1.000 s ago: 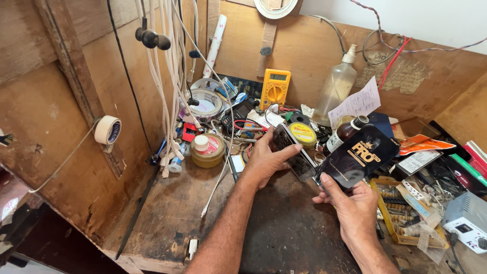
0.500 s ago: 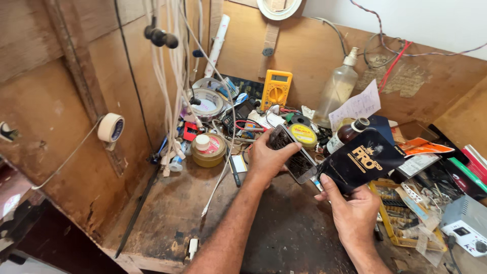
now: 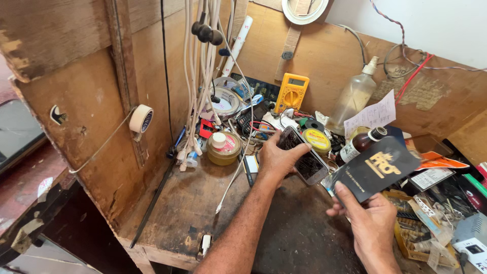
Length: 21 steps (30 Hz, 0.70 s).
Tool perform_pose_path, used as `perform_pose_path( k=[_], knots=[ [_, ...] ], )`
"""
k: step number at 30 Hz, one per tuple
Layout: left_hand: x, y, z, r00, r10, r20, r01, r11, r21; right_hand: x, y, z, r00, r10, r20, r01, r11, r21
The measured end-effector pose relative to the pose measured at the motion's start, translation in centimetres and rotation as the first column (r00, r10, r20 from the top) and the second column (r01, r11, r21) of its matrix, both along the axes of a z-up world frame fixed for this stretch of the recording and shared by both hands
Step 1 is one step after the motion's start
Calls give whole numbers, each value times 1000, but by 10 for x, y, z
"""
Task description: The person holds a smartphone with a cracked screen and aligns a black screen replacement component against it while holding a small brown bottle.
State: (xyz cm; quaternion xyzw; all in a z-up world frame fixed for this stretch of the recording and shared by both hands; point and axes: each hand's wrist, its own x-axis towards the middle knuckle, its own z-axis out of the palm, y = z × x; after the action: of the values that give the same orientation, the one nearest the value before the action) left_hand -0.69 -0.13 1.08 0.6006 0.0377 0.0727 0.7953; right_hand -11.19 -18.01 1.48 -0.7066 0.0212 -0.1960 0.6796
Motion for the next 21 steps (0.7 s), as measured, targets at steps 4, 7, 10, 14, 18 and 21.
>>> perform_pose_path(
  k=[4,7,10,14,18,21],
  knots=[
    [8,0,-7,998,68,-1,-68,996,64,-4,-4,0,986,-13,-166,3,998,-58],
    [15,1,-11,982,135,134,-151,981,119,-1,-6,0,974,-16,-226,-7,995,-98],
    [17,4,-10,976,87,197,-74,994,-77,2,-8,3,958,43,-285,-83,988,-131],
    [12,4,-4,972,-18,233,91,947,-308,16,-4,12,919,69,-388,-159,966,-204],
    [9,4,2,982,-93,166,146,927,-347,25,6,21,931,-26,-363,-99,942,-322],
    [8,10,2,918,-263,297,377,810,-448,20,9,27,893,-322,-315,19,726,-688]
  ],
)
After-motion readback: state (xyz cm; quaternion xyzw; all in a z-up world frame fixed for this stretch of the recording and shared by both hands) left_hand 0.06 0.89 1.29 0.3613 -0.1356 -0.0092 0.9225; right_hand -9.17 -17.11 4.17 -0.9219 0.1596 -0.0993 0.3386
